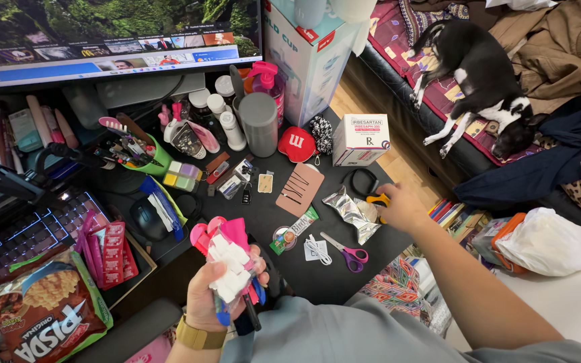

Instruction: The person organizes a cluttered desk by picking up and moving various small items such as pens, scissors, a stapler, and a small white box. They place some items into a green pen holder and rearrange others on the desk surface.

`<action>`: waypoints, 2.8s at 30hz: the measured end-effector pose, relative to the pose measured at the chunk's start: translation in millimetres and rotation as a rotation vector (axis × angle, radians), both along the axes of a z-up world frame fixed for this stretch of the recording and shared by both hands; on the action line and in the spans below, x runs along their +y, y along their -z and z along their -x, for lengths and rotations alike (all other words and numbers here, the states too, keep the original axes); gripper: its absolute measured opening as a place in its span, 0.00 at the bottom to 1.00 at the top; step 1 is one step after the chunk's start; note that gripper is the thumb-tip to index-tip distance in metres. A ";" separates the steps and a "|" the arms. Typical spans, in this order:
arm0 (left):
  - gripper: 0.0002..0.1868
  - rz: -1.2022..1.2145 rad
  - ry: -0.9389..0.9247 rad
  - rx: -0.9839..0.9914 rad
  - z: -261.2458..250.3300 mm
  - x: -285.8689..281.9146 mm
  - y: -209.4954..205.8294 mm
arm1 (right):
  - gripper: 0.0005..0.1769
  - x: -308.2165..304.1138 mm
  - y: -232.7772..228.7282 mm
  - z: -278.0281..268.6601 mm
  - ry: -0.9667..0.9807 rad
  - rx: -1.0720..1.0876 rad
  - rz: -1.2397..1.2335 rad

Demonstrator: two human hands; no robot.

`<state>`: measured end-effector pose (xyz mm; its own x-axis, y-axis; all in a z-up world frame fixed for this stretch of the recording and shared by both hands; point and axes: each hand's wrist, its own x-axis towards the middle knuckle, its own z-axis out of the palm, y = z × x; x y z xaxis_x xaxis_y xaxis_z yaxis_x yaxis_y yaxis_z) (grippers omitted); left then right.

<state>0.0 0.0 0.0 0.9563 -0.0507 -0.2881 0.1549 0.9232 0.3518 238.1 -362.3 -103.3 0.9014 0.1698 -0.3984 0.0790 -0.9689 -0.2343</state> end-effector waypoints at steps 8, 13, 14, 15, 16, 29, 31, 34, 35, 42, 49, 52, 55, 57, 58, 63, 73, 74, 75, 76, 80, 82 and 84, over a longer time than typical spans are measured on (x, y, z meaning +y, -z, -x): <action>0.31 0.023 0.051 0.012 -5.3 -8.8 2.5 | 0.27 -1.1 18.1 13.3 -0.011 0.064 -0.090; 0.30 0.034 0.050 0.011 -8.3 -11.5 5.4 | 0.23 7.9 7.9 15.3 0.017 0.058 -0.107; 0.30 0.035 0.051 0.011 -8.1 -11.4 5.5 | 0.21 10.9 2.4 16.6 0.030 0.039 -0.094; 0.30 0.030 0.042 0.011 -7.5 -11.1 5.4 | 0.20 14.2 -3.9 18.2 0.041 0.019 -0.082; 0.30 0.025 0.033 0.012 -6.9 -10.6 5.1 | 0.19 18.2 -10.4 19.8 0.053 0.000 -0.071; 0.29 0.011 -0.047 0.006 7.8 -5.5 -2.1 | 0.23 116.5 9.5 -2.6 0.242 0.198 -0.537; 0.28 0.005 -0.060 -0.010 13.6 -4.3 -3.2 | 0.24 133.6 26.5 -7.8 0.298 0.283 -0.451; 0.28 -0.001 -0.086 0.020 24.6 -2.7 -3.9 | 0.29 152.6 48.0 -21.2 0.246 0.197 -0.399; 0.28 -0.001 -0.095 0.042 29.0 -2.8 -3.9 | 0.31 156.8 52.9 -25.1 0.169 0.151 -0.350; 0.31 -0.005 -0.183 0.088 50.6 -3.7 0.1 | 0.30 177.8 41.6 -26.7 0.054 0.069 -0.094; 0.29 0.049 -0.171 0.082 57.7 -0.7 10.6 | 0.29 183.6 24.0 -23.4 0.101 0.077 -0.118; 0.28 0.063 -0.162 0.100 56.5 -3.7 12.6 | 0.25 181.0 27.3 -26.6 0.084 0.080 -0.133; 0.28 0.057 -0.159 0.140 53.9 -5.1 13.3 | 0.22 173.2 30.5 -26.3 0.116 0.146 -0.197; 0.28 0.060 -0.154 0.146 53.3 -4.6 13.3 | 0.21 166.1 31.5 -22.6 0.049 0.057 -0.193; 0.28 0.068 -0.149 0.132 53.0 -3.7 13.2 | 0.21 162.3 31.4 -20.2 0.015 0.013 -0.192; 0.27 0.097 -0.143 0.061 53.2 0.0 12.6 | 0.24 150.3 27.7 1.3 -0.207 -0.292 -0.258; 0.29 0.079 -0.139 0.086 52.7 1.0 9.0 | 0.15 144.1 12.3 50.9 -0.345 -0.371 0.102; 0.28 0.084 -0.130 0.085 52.4 0.8 9.3 | 0.14 145.5 13.5 49.6 -0.345 -0.354 0.146; 0.28 0.086 -0.127 0.076 52.3 0.9 9.4 | 0.13 147.9 15.3 46.9 -0.344 -0.336 0.189; 0.28 0.087 -0.125 0.068 52.2 0.8 9.5 | 0.12 149.9 17.0 44.0 -0.343 -0.317 0.231; 0.29 0.068 -0.131 0.085 53.1 0.9 8.0 | 0.16 156.1 22.8 39.2 -0.439 -0.277 0.343; 0.29 0.060 -0.136 0.089 53.4 0.9 7.4 | 0.18 159.0 24.7 40.9 -0.505 -0.260 0.418; 0.29 0.057 -0.137 0.087 54.9 1.6 7.0 | 0.18 160.9 25.2 44.5 -0.565 -0.229 0.487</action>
<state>-54.9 1.6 -7.0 0.9268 0.0604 -0.3706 0.0535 0.9557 0.2894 193.6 -201.4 -128.6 0.7990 0.4812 -0.3606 0.5862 -0.7571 0.2886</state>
